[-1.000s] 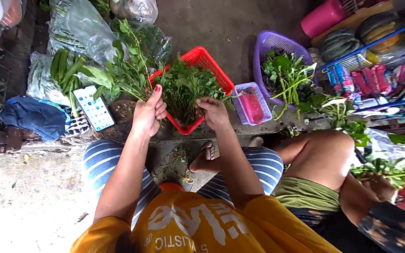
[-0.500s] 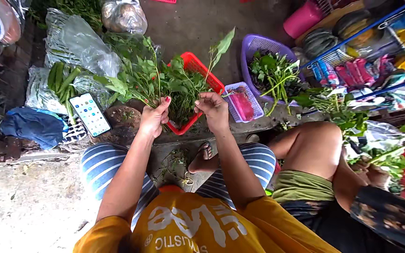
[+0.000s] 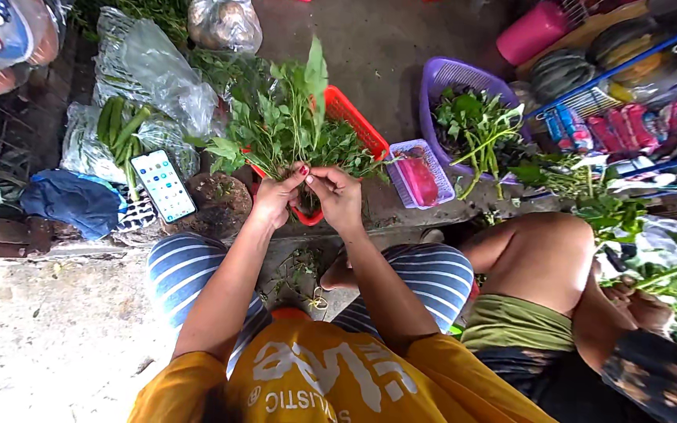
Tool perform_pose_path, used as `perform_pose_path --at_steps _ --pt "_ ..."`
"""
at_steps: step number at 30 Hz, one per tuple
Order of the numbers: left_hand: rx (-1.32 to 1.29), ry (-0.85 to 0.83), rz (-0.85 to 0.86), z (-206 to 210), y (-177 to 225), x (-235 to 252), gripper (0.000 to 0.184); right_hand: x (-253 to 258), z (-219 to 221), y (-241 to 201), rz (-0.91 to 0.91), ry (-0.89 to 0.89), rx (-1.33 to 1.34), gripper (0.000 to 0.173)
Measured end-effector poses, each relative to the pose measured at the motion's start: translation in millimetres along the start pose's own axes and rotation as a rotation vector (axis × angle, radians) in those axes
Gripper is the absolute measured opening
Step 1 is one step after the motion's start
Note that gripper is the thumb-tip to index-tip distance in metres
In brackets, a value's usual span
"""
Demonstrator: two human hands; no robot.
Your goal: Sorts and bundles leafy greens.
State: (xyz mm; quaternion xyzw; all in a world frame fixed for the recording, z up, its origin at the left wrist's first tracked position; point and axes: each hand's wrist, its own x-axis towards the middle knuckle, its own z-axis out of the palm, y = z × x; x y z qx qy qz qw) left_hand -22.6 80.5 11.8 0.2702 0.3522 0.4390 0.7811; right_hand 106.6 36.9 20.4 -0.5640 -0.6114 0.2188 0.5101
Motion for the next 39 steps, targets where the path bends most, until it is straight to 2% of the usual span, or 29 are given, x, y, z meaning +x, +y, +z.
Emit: perform_pose_path --at_steps 5,9,12,15,19,23,29,32,35,36,37,39 --pt "0.009 -0.024 -0.035 -2.7 0.7 -0.3 0.007 1.0 -0.9 1.5 -0.052 -0.019 -0.109 0.012" --pt "0.041 0.014 0.019 0.3 0.9 -0.4 0.007 -0.2 -7.8 -7.8 -0.058 -0.04 -0.235 0.015" --pt "0.091 0.058 0.086 0.8 1.2 1.8 0.008 1.3 -13.4 -7.1 -0.032 0.039 -0.186 0.017" --pt "0.15 0.026 0.105 -0.5 -2.4 4.3 0.01 12.5 -18.8 -8.2 0.034 0.11 -0.065 0.018" --pt "0.192 -0.035 0.099 4.7 -7.9 1.6 0.01 25.2 -15.7 -6.6 0.135 0.052 -0.005 0.021" --pt "0.207 -0.008 0.089 4.8 -9.9 1.4 0.009 24.0 -7.7 -6.9 0.154 0.06 0.028 0.015" --pt "0.181 0.025 0.064 2.9 -3.3 -0.1 0.017 17.5 -19.2 -4.1 0.152 -0.01 -0.104 0.014" --pt "0.089 0.022 0.041 -0.6 3.6 -1.8 0.02 7.8 -45.2 -16.7 0.225 -0.166 0.014 0.011" --pt "-0.036 -0.056 0.009 -8.2 9.8 -1.4 0.029 -15.0 -66.5 -7.9 0.461 -0.395 0.431 0.014" --pt "-0.061 -0.082 0.002 -10.8 11.4 -1.0 0.031 -27.3 -67.1 -1.3 0.543 -0.465 0.408 0.016" --pt "-0.074 -0.096 -0.007 -12.0 12.9 -1.2 0.033 -39.7 -65.5 5.0 0.598 -0.568 0.213 0.018" --pt "-0.058 -0.086 -0.012 -10.5 15.0 -2.5 0.036 -60.1 -55.0 19.5 0.629 -0.869 -0.431 0.041"
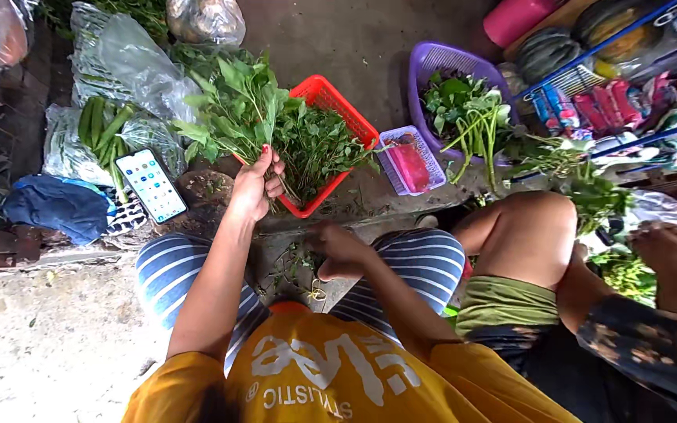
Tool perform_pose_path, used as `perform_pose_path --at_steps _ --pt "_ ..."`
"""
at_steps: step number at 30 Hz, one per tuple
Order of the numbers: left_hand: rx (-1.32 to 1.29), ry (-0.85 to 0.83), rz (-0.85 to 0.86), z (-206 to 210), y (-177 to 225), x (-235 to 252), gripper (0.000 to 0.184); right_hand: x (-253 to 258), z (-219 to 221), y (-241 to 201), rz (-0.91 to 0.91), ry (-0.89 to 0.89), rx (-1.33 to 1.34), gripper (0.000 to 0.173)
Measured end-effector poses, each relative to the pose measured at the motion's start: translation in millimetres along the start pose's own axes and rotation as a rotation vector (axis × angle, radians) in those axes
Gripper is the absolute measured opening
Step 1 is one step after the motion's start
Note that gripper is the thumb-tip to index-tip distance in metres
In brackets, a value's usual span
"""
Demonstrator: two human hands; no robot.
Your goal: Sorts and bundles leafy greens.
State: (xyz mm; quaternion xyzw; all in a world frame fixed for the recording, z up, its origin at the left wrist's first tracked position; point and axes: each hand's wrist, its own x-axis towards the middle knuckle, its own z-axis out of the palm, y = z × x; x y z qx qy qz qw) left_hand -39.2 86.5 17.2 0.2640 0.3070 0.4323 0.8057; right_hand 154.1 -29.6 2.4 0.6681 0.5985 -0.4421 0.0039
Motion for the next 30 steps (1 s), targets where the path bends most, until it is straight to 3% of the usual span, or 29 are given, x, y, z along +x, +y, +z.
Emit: perform_pose_path --at_steps 2,5,10,15,19,21,23,25,27,30 --pt "0.066 0.037 0.005 1.2 2.0 -1.2 0.037 7.1 17.6 9.9 0.047 0.017 -0.145 0.05" --pt "0.191 0.167 0.053 -1.2 6.0 -1.4 0.03 5.2 13.1 2.0 -0.115 0.129 0.1 0.045" --pt "0.116 0.29 0.188 -8.0 19.7 -1.6 0.028 29.6 -1.8 4.5 -0.127 0.219 0.078 0.036" --pt "-0.043 0.206 0.162 -6.4 24.1 -4.6 0.033 65.8 -9.5 6.1 -0.129 0.451 0.113 0.025" --pt "-0.08 0.122 0.138 -7.9 22.9 -2.4 0.043 117.0 -23.7 -9.5 -0.163 0.561 0.113 0.025" --pt "-0.069 0.069 0.164 -7.9 21.6 -2.0 0.046 145.9 -34.1 -16.9 -0.025 0.553 0.043 0.03" --pt "-0.058 0.017 0.181 -9.4 20.9 -2.2 0.046 171.0 -42.1 -18.8 0.183 0.419 -0.063 0.042" --pt "-0.069 -0.048 0.179 -14.1 21.8 -2.6 0.046 185.5 -42.2 -12.9 0.233 0.339 -0.116 0.037" --pt "-0.064 -0.092 0.169 -18.2 25.2 -4.9 0.043 182.3 -47.5 -7.9 0.188 0.354 -0.01 0.03" --pt "-0.066 -0.061 0.158 -21.8 27.2 -5.9 0.036 152.0 -61.0 -2.8 0.08 0.437 0.383 0.023"
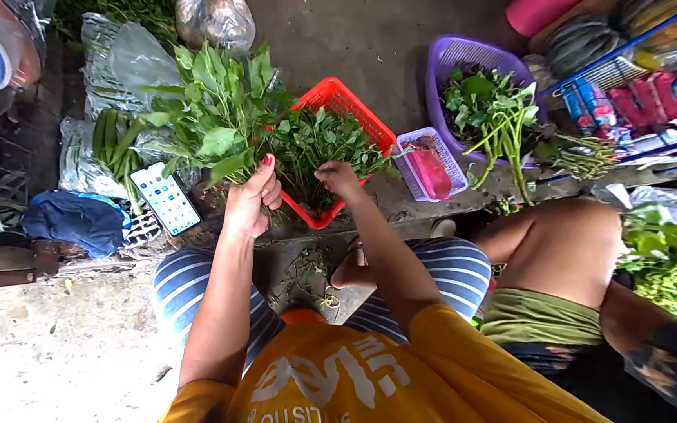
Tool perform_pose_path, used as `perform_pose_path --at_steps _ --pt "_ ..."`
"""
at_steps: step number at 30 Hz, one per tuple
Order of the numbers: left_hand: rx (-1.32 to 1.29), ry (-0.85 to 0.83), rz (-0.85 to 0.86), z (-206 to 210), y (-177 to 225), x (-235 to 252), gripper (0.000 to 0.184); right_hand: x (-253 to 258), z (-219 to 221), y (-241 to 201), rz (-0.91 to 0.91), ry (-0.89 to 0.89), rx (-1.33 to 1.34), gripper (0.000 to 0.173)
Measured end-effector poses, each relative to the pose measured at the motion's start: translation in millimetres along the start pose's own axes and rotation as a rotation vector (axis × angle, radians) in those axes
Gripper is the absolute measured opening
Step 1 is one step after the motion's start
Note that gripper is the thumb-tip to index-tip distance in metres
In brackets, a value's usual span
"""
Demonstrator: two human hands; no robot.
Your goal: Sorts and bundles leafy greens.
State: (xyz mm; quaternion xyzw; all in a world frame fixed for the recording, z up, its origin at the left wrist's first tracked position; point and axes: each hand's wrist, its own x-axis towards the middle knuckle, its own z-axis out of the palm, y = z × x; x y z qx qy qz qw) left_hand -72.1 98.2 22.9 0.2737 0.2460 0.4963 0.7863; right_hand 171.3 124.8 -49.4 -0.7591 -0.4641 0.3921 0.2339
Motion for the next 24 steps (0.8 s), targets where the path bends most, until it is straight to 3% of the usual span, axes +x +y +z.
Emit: perform_pose_path --at_steps 5,10,16,24 --pt "0.009 0.046 0.001 1.7 -0.6 -0.3 0.028 -54.9 -43.2 -4.3 -0.128 -0.007 0.547 0.008" --pt "0.05 0.028 0.017 7.5 -7.5 0.1 0.023 -89.8 -57.1 -1.2 -0.308 -0.032 0.858 0.021" --pt "0.151 0.021 0.012 17.9 -16.4 -2.7 0.014 -106.4 -51.1 -5.6 -0.416 0.056 0.569 0.031" --pt "0.27 -0.039 -0.013 30.9 -31.7 -1.8 0.024 -138.0 -16.5 -25.5 -0.816 0.465 -0.125 0.022"
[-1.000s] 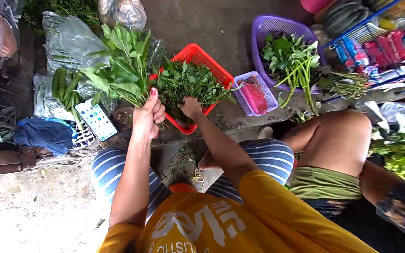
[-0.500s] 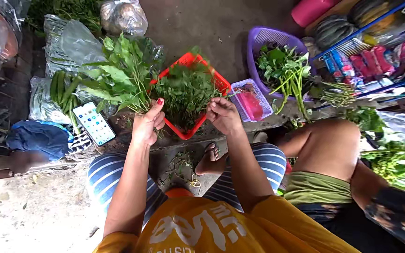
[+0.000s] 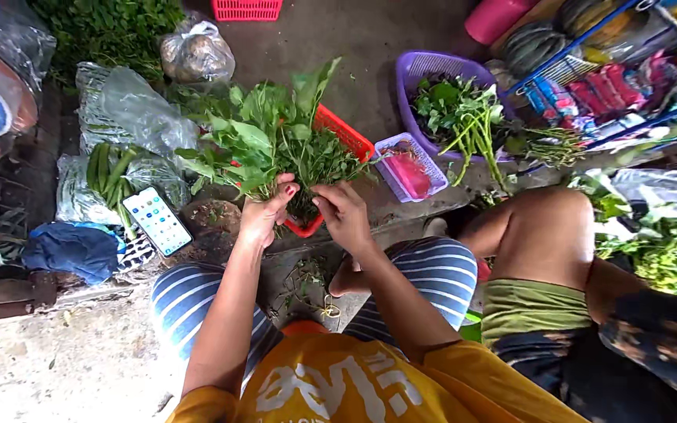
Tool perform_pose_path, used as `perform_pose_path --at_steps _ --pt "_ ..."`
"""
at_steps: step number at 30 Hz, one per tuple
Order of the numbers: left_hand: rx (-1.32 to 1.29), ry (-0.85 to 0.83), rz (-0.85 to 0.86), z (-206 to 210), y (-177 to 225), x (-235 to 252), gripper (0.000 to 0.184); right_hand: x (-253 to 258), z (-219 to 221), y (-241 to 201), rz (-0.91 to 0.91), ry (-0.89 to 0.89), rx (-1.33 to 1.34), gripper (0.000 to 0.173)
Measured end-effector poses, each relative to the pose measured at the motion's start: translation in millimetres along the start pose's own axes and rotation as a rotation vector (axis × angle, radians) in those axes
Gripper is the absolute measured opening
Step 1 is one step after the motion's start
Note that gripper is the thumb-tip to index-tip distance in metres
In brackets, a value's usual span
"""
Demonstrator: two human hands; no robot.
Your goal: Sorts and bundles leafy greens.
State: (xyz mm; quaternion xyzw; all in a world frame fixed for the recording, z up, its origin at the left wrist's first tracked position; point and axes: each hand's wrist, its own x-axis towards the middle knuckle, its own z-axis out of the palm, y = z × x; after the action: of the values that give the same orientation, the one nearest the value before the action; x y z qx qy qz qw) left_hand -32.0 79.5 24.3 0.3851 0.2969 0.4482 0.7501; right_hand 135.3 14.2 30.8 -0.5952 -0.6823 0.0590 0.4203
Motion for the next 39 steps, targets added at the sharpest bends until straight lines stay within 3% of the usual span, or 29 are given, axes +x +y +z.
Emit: perform_pose_path --at_steps 8,12,15,21,23,31,35,39 --pt "0.091 0.111 0.043 10.8 -6.2 -4.8 0.018 -2.7 4.4 -2.1 -0.202 0.074 -0.252 0.021" --pt "0.141 0.126 0.055 9.4 -10.5 -4.7 0.012 -3.0 5.7 1.8 -0.095 0.043 -0.014 0.012" --pt "0.102 0.16 0.042 11.0 -11.4 -2.2 0.011 -1.9 9.6 0.9 -0.039 0.133 0.196 0.008" --pt "-0.027 0.142 -0.087 17.1 -9.3 -10.9 0.012 -12.9 19.6 2.0 -0.347 0.266 0.036 0.008" --pt "-0.075 0.109 -0.08 13.6 -13.4 -9.7 0.015 -13.8 19.0 5.0 -0.377 0.249 -0.003 0.007" --pt "-0.081 0.005 -0.158 4.9 -1.5 -6.4 0.013 -5.6 10.7 2.8 -0.214 -0.017 0.094 0.009" --pt "-0.168 -0.148 -0.065 -7.8 -8.5 5.2 0.039 -8.1 10.3 2.9 -0.266 -0.139 0.024 0.01" --pt "-0.06 -0.044 -0.095 -5.4 -7.3 7.0 0.035 -10.5 5.5 1.0 -0.298 -0.209 0.02 0.01"
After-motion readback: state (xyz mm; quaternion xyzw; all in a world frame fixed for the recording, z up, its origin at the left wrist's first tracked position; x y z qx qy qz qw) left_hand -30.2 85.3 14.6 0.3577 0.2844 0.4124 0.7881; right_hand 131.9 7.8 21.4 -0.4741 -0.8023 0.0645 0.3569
